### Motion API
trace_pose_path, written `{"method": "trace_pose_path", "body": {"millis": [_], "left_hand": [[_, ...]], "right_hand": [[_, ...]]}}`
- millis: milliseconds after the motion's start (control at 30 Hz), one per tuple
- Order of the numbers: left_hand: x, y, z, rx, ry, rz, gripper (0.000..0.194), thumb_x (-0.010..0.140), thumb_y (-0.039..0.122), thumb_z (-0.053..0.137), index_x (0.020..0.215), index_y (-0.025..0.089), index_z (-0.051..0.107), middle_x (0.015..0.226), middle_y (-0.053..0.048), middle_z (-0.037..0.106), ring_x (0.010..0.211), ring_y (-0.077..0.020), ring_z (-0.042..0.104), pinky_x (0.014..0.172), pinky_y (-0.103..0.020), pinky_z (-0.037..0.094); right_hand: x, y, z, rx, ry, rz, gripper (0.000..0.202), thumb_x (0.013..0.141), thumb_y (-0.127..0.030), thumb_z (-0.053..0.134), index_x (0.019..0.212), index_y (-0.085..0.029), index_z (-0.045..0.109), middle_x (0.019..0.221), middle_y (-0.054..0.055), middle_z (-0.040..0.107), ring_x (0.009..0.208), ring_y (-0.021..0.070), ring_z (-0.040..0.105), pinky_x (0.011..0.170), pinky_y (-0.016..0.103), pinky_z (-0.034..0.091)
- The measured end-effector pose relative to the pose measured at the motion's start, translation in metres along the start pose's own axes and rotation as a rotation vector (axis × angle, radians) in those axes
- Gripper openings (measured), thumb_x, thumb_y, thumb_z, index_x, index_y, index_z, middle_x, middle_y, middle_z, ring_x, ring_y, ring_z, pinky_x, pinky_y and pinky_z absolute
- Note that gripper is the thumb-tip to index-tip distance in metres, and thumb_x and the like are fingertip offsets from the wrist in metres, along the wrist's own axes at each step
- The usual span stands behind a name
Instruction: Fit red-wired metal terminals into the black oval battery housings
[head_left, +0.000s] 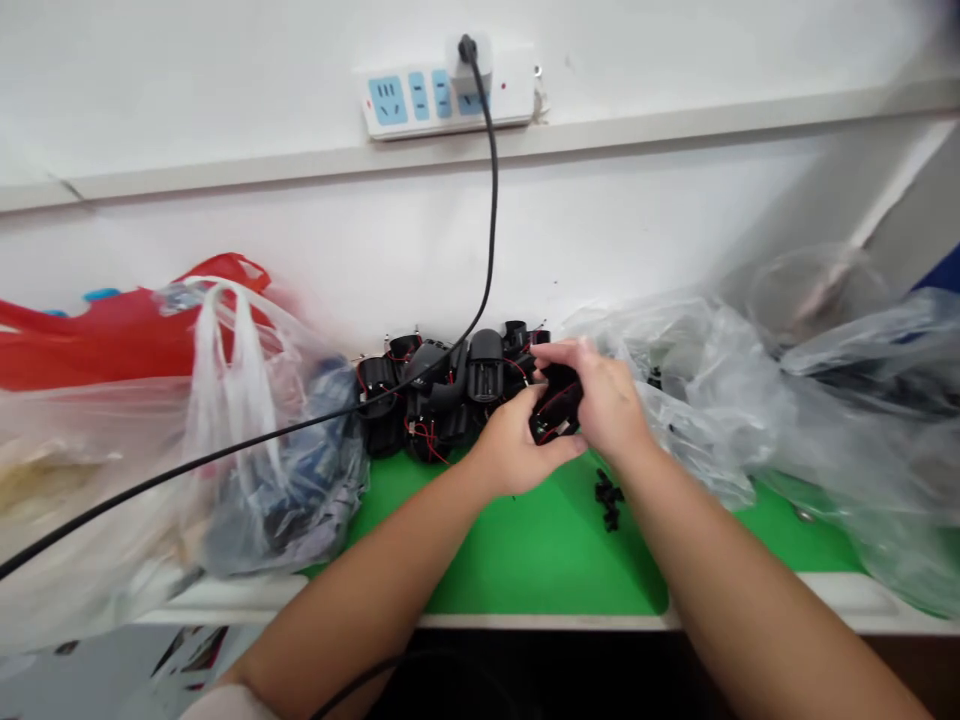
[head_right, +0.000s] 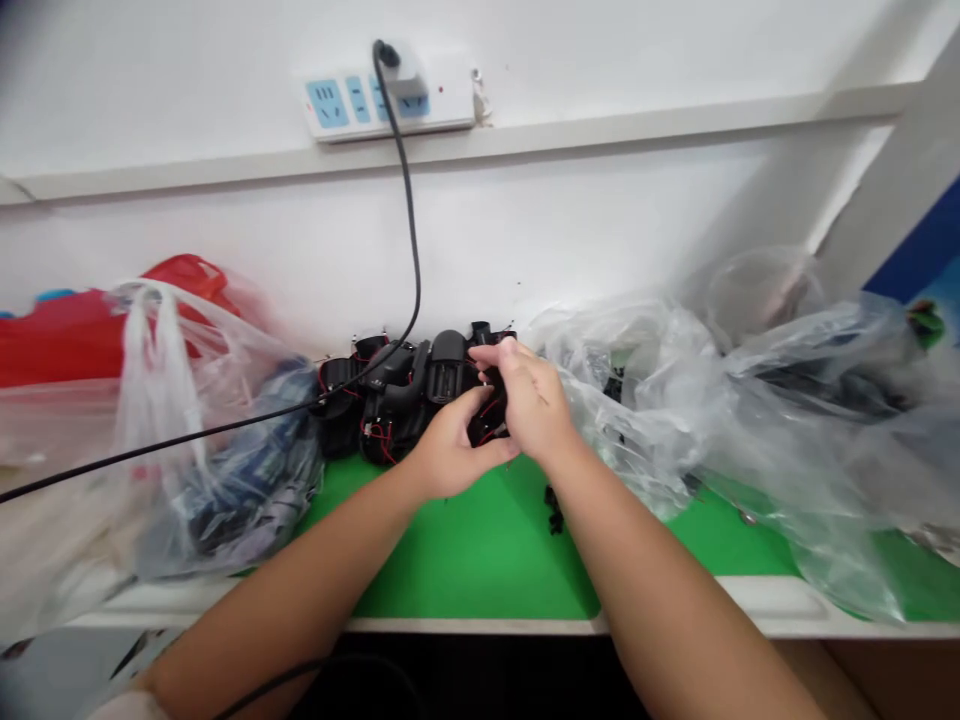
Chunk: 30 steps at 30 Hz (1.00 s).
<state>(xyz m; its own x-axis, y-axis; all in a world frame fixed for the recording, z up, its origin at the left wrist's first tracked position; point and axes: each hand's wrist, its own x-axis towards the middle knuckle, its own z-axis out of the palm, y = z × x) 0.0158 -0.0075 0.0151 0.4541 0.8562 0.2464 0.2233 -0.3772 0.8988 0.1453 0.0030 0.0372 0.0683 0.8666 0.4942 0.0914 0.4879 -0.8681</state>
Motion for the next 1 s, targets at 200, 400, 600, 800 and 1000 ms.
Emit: {"method": "trace_pose_path", "body": {"millis": [200, 400, 600, 800, 1000], "left_hand": [[-0.004, 0.003, 0.004, 0.105, 0.129, -0.022, 0.060, 0.072, 0.050, 0.069, 0.120, 0.017, 0.055, 0.111, -0.010, 0.062, 0.099, -0.0230, 0.060, 0.090, -0.036, 0.048], [-0.015, 0.018, 0.001, 0.335, 0.169, 0.074, 0.060, 0.073, 0.055, 0.065, 0.117, 0.016, 0.053, 0.110, -0.011, 0.061, 0.100, -0.0257, 0.059, 0.089, -0.038, 0.047], [-0.036, 0.048, 0.009, 0.503, -0.045, 0.453, 0.053, 0.080, 0.051, 0.056, 0.116, 0.012, 0.052, 0.106, -0.013, 0.060, 0.100, -0.0248, 0.058, 0.090, -0.036, 0.047], [-0.114, 0.055, -0.021, 0.803, -0.275, 0.576, 0.052, 0.078, 0.051, 0.052, 0.115, 0.014, 0.051, 0.092, -0.010, 0.063, 0.075, -0.0214, 0.058, 0.068, -0.035, 0.048], [-0.277, -0.003, -0.114, 0.960, 0.085, 0.008, 0.053, 0.058, 0.043, 0.070, 0.108, 0.034, 0.057, 0.095, -0.002, 0.066, 0.083, -0.0254, 0.063, 0.072, -0.036, 0.054]], "right_hand": [[-0.003, -0.002, -0.002, 0.176, -0.139, 0.134, 0.080, 0.088, -0.072, 0.014, 0.109, -0.018, 0.068, 0.100, 0.010, 0.068, 0.095, 0.0227, 0.064, 0.084, 0.039, 0.051], [0.006, 0.005, -0.003, 0.349, -0.005, 0.218, 0.083, 0.086, -0.075, 0.014, 0.101, -0.014, 0.068, 0.093, 0.015, 0.068, 0.087, 0.0246, 0.065, 0.075, 0.039, 0.053], [0.003, 0.025, 0.001, -0.047, -0.144, 0.072, 0.056, 0.093, -0.059, 0.031, 0.108, -0.017, 0.065, 0.088, 0.009, 0.065, 0.073, 0.0183, 0.060, 0.066, 0.033, 0.051], [-0.011, 0.021, 0.028, -0.406, -0.377, -0.350, 0.035, 0.094, -0.035, 0.041, 0.115, -0.016, 0.063, 0.122, 0.012, 0.058, 0.108, 0.0205, 0.058, 0.094, 0.037, 0.048], [-0.002, 0.003, 0.077, -0.852, -0.636, -0.471, 0.048, 0.089, -0.029, 0.047, 0.136, -0.017, 0.048, 0.140, 0.012, 0.048, 0.120, 0.0249, 0.054, 0.097, 0.038, 0.047]]}}
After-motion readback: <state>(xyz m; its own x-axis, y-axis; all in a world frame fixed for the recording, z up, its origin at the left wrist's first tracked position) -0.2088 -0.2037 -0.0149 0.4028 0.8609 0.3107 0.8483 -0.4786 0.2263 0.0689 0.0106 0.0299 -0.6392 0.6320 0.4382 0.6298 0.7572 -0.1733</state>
